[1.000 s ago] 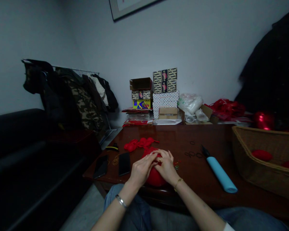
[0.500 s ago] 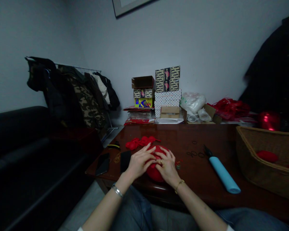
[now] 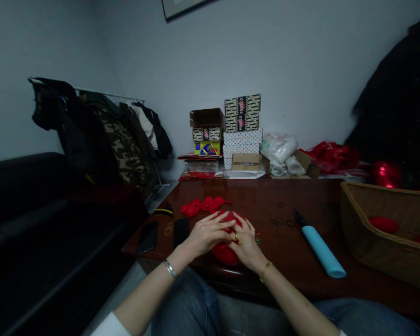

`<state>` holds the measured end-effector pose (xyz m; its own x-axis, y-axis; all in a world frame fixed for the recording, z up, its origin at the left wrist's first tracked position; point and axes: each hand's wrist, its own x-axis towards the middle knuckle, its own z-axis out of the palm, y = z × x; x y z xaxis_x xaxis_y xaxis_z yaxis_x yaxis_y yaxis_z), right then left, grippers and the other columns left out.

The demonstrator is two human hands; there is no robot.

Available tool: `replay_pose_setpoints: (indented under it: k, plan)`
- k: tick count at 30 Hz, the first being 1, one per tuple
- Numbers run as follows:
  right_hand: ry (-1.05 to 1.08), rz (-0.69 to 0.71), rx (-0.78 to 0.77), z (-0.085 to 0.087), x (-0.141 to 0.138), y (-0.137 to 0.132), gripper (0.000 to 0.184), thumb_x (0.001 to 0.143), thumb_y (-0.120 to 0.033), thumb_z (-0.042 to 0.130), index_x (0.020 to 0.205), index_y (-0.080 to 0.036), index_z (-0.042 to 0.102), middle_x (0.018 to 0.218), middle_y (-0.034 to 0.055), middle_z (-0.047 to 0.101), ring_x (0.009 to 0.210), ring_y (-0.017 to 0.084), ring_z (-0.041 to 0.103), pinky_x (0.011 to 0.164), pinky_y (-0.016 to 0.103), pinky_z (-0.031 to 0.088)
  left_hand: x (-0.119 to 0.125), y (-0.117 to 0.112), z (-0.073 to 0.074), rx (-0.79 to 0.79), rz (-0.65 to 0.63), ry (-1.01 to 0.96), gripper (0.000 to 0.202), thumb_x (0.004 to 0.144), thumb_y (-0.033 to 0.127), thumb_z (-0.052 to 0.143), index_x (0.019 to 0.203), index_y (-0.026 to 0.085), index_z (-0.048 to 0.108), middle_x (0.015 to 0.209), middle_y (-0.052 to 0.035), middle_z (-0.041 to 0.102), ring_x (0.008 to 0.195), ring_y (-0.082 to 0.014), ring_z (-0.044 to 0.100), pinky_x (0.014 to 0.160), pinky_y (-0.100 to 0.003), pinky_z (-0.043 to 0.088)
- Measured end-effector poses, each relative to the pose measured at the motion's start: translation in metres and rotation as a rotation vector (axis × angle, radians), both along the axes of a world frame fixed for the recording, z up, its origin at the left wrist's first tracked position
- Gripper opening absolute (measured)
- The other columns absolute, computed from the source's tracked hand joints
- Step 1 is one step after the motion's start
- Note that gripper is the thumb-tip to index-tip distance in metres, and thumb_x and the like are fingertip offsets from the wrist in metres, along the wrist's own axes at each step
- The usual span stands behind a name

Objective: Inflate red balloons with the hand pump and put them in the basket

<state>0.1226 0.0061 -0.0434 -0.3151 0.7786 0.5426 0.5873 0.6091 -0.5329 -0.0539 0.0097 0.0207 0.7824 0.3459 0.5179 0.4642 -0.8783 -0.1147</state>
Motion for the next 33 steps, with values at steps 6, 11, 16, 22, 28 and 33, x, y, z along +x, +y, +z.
replay_pose_setpoints:
  k: [6,11,16,22,28,33]
  plan:
    - [-0.002,0.007,-0.025,0.001,0.001,-0.001,0.016,0.077,-0.031,0.059,0.062,-0.028,0.067,0.121,-0.0008,0.059,0.135,0.023,0.019,0.104,0.058,0.010,0.002,0.000,0.013,0.017,-0.038,0.175,0.019,0.086,0.024,0.051,0.099,0.027,0.064,0.130,0.0001,0.052,0.133,-0.0177,0.029,0.109,-0.045,0.024]
    - [-0.033,0.022,-0.033,0.004,0.002,-0.003,0.011,0.075,-0.030,0.061,0.066,-0.029,0.067,0.116,0.0002,0.062,0.136,0.021,0.015,0.104,0.057,0.008,0.003,-0.004,0.020,-0.003,-0.054,0.202,0.019,0.088,0.020,0.048,0.100,0.026,0.062,0.129,0.0001,0.054,0.132,-0.0156,0.030,0.110,-0.045,0.022]
    - [-0.008,0.065,-0.055,0.010,0.003,-0.007,0.017,0.080,-0.034,0.056,0.069,-0.030,0.068,0.112,-0.0011,0.063,0.136,0.020,0.014,0.105,0.056,0.007,0.003,-0.008,0.014,-0.056,-0.052,0.149,0.018,0.089,0.019,0.045,0.097,0.022,0.060,0.125,-0.0013,0.057,0.131,-0.0154,0.033,0.111,-0.044,0.021]
    - [0.024,0.105,-0.120,0.017,0.004,-0.011,0.018,0.082,-0.038,0.053,0.075,-0.033,0.069,0.119,-0.0038,0.060,0.136,0.018,0.013,0.106,0.053,0.003,0.002,-0.009,0.000,-0.154,-0.016,0.052,0.019,0.091,0.016,0.039,0.094,0.017,0.059,0.107,-0.0036,0.067,0.126,-0.0149,0.040,0.112,-0.043,0.017]
    - [0.005,0.099,-0.141,0.017,0.006,-0.012,0.014,0.078,-0.036,0.058,0.071,-0.032,0.068,0.122,-0.0047,0.057,0.137,0.019,0.012,0.107,0.050,0.003,-0.002,-0.006,0.005,-0.091,-0.045,0.150,0.020,0.093,0.020,0.037,0.094,0.020,0.057,0.114,-0.0002,0.064,0.130,-0.0158,0.034,0.113,-0.047,0.009]
    - [-0.022,0.103,-0.157,0.019,0.004,-0.013,0.018,0.079,-0.033,0.056,0.066,-0.030,0.068,0.120,-0.0044,0.058,0.137,0.018,0.011,0.107,0.049,0.003,-0.003,-0.009,0.014,-0.114,-0.021,0.226,0.018,0.092,0.020,0.039,0.097,0.019,0.056,0.116,-0.0020,0.062,0.131,-0.0146,0.032,0.114,-0.044,0.011]
